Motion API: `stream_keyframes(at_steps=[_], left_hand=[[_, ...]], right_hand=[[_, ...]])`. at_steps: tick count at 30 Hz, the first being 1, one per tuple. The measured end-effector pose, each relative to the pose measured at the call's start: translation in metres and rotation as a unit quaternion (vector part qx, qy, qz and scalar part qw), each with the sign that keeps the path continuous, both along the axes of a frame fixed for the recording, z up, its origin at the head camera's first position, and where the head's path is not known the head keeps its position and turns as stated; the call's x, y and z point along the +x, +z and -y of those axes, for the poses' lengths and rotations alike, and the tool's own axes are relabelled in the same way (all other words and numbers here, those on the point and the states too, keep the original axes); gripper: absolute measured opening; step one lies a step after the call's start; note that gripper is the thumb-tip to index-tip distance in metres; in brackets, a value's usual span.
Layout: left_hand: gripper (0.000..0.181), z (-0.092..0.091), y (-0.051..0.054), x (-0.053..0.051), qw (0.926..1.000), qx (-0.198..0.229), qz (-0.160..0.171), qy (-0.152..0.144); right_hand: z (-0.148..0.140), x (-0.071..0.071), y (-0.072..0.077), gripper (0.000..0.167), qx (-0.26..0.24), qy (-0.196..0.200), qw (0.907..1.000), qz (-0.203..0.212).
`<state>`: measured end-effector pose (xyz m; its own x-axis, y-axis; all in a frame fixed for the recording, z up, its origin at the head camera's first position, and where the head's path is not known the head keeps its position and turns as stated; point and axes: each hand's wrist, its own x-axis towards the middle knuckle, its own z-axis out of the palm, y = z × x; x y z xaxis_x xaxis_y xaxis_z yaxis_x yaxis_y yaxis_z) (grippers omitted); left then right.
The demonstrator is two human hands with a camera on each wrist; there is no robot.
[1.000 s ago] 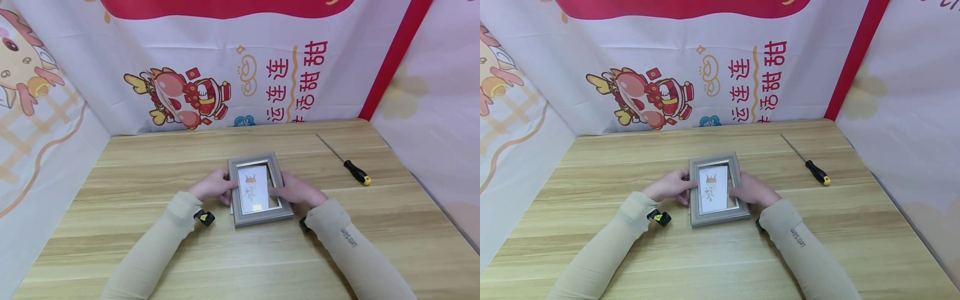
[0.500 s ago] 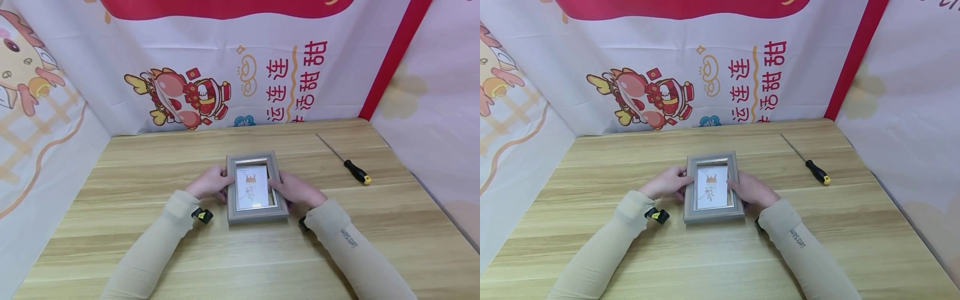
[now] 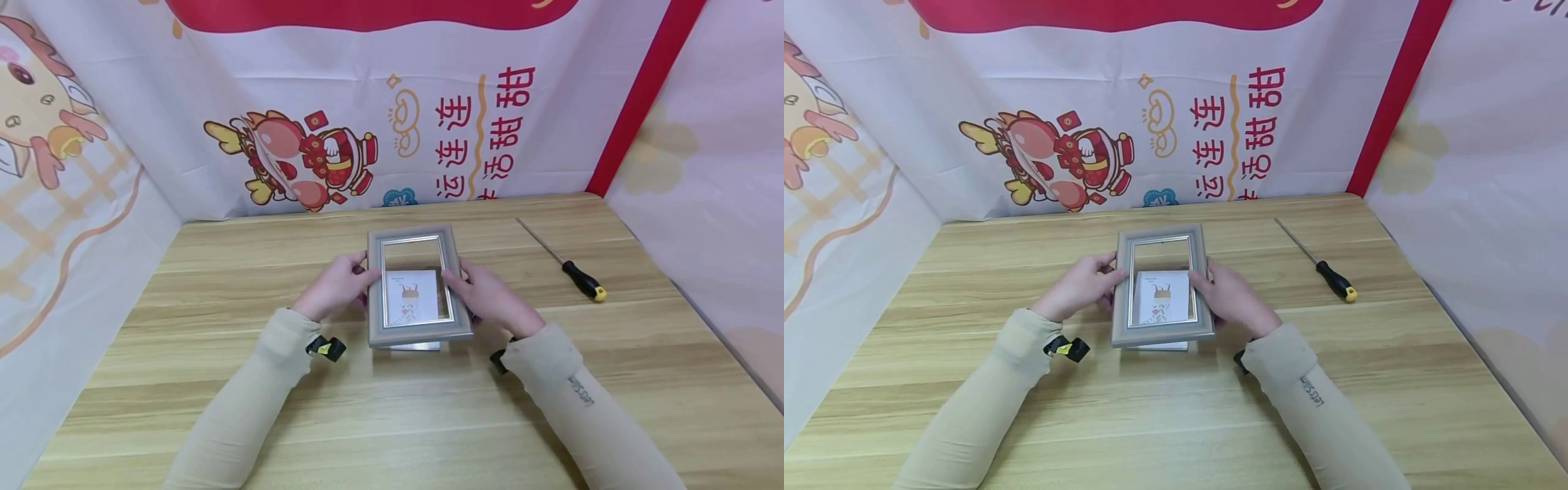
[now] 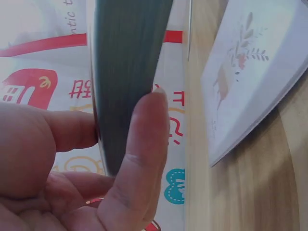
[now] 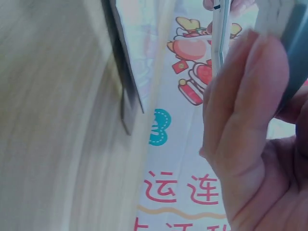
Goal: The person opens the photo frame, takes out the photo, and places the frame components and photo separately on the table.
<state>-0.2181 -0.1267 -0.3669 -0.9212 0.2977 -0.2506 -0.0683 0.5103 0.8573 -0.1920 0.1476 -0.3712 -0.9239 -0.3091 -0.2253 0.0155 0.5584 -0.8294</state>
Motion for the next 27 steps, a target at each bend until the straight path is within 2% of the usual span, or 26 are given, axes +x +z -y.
stream_keyframes(at_steps=[4, 8, 11, 14, 16, 18, 22, 27], left_hand=[[0.064, 0.0, 0.004, 0.0, 0.9997, 0.01, -0.013, 0.017], [0.071, -0.003, 0.005, 0.0, 0.9969, 0.072, -0.013, 0.03], [0.072, -0.008, 0.007, 0.004, 0.9924, 0.121, -0.015, 0.017], [0.068, -0.014, 0.01, 0.009, 0.9895, 0.141, -0.027, -0.012], [0.064, -0.016, 0.012, 0.012, 0.9893, 0.137, -0.04, -0.029], [0.061, -0.016, 0.013, 0.014, 0.9899, 0.125, -0.053, -0.041], [0.053, -0.013, 0.015, 0.014, 0.9924, 0.077, -0.08, -0.053], [0.041, -0.007, 0.016, 0.011, 0.9924, 0.017, -0.107, -0.059]], right_hand=[[-0.003, 0.0, 0.006, 0.062, -0.004, -0.008, 0.9999, -0.014], [-0.011, -0.002, 0.013, 0.062, 0.023, -0.014, 0.9985, -0.047], [-0.022, -0.005, 0.015, 0.053, 0.037, -0.03, 0.9956, -0.081], [-0.033, -0.008, 0.016, 0.046, 0.02, -0.047, 0.9937, -0.1], [-0.042, -0.012, 0.017, 0.043, 0.01, -0.058, 0.9935, -0.097], [-0.051, -0.016, 0.019, 0.045, 0.022, -0.075, 0.9931, -0.088], [-0.074, -0.03, 0.025, 0.05, 0.052, -0.094, 0.9915, -0.074], [-0.099, -0.056, 0.026, 0.048, 0.106, -0.095, 0.9834, -0.113]])
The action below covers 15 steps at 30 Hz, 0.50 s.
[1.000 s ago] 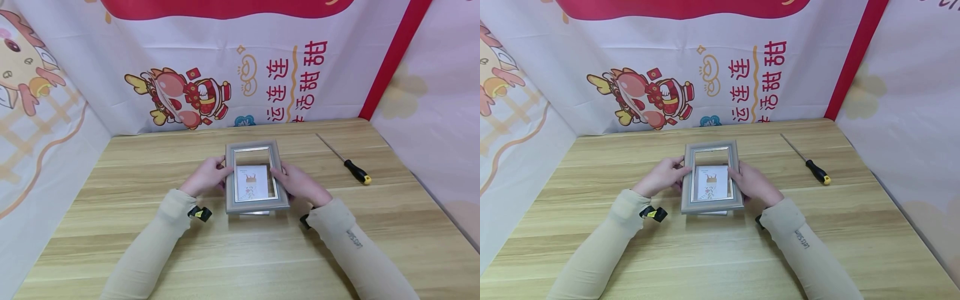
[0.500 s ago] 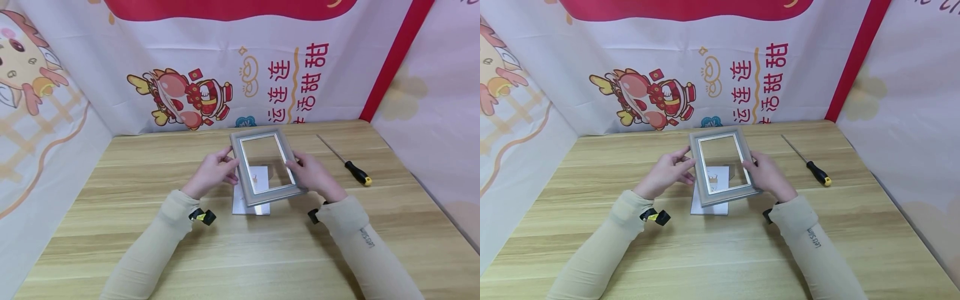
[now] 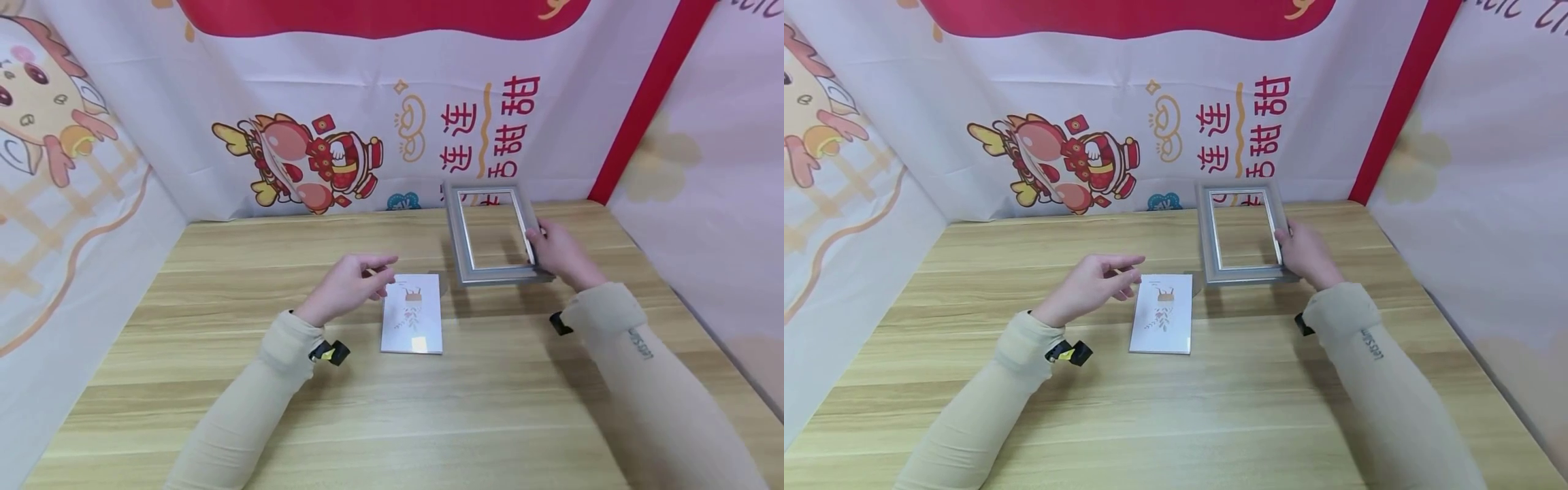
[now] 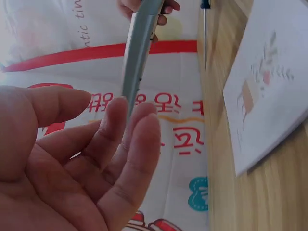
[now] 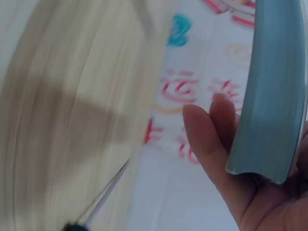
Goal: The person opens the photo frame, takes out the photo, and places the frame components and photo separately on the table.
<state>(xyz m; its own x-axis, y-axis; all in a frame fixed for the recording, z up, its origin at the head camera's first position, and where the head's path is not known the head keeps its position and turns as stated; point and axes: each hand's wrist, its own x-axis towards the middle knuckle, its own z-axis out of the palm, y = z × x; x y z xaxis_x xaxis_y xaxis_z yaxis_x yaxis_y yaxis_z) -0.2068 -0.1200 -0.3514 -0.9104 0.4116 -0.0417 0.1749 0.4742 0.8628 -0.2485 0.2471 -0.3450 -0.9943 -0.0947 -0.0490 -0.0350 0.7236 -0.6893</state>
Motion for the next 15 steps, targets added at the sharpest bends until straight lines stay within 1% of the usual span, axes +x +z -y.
stream_keyframes(at_steps=[2, 5, 9, 12, 15], left_hand=[[0.038, 0.002, 0.0, -0.001, 0.9998, -0.02, -0.008, 0.004], [0.035, 0.005, -0.002, -0.004, 0.9986, -0.05, -0.009, 0.013], [0.034, 0.009, -0.006, -0.007, 0.9966, -0.079, 0.001, 0.023], [0.034, 0.011, -0.008, -0.009, 0.9953, -0.092, 0.006, 0.027], [0.035, 0.013, -0.009, -0.01, 0.9946, -0.099, 0.014, 0.028]], right_hand=[[-0.008, -0.012, -0.001, 0.045, 0.039, -0.003, 0.9992, -0.014], [-0.017, -0.029, -0.005, 0.041, 0.071, -0.004, 0.9975, 0.0], [-0.023, -0.049, -0.014, 0.039, 0.085, -0.01, 0.9952, 0.047], [-0.022, -0.062, -0.022, 0.037, 0.099, -0.016, 0.9928, 0.066], [-0.02, -0.07, -0.03, 0.038, 0.101, -0.014, 0.9922, 0.072]])
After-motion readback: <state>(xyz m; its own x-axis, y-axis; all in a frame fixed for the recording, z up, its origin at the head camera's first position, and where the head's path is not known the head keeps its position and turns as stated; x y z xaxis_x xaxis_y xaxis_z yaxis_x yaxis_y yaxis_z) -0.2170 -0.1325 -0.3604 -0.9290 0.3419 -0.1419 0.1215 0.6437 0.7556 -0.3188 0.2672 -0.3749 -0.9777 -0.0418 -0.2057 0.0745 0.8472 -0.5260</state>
